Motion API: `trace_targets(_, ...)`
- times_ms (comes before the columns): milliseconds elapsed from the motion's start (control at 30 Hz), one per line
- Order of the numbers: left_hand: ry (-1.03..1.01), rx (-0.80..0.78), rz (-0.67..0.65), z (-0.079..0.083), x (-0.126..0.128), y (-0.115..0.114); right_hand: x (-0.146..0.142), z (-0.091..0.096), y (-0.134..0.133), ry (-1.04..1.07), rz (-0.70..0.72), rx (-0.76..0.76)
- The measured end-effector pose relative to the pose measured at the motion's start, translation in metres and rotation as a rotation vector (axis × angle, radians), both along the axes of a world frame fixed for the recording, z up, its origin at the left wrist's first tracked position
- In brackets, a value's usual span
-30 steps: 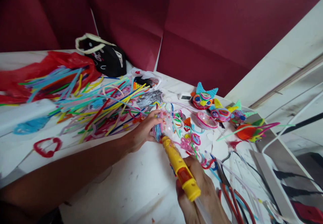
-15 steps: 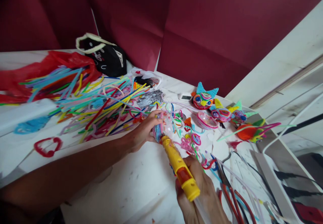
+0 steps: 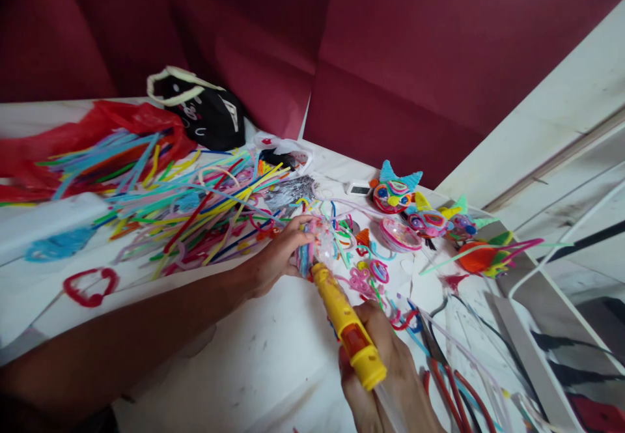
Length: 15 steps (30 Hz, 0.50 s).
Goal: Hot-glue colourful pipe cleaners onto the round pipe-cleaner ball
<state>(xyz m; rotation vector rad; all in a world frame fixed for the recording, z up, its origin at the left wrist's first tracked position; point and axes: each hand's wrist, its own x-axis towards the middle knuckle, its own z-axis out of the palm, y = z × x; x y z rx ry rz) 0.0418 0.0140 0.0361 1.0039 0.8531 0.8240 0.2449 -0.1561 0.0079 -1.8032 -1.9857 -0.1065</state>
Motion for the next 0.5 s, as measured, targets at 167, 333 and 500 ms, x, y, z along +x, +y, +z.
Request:
trace_targets(167,-0.007,-0.002,-0.013,0.002,-0.001,-0.002,-0.002,0.003,0.006,0.044,-0.004,-0.003)
trace_targets(333,-0.004,0.040,-0.012,0.001,-0.001,-0.004,-0.002,0.005,0.012,0.099,-0.007,-0.008)
trace_targets(500,-0.022,0.043,-0.006,0.000,-0.001,-0.005,-0.003,0.005,0.018,0.150,-0.019,-0.017)
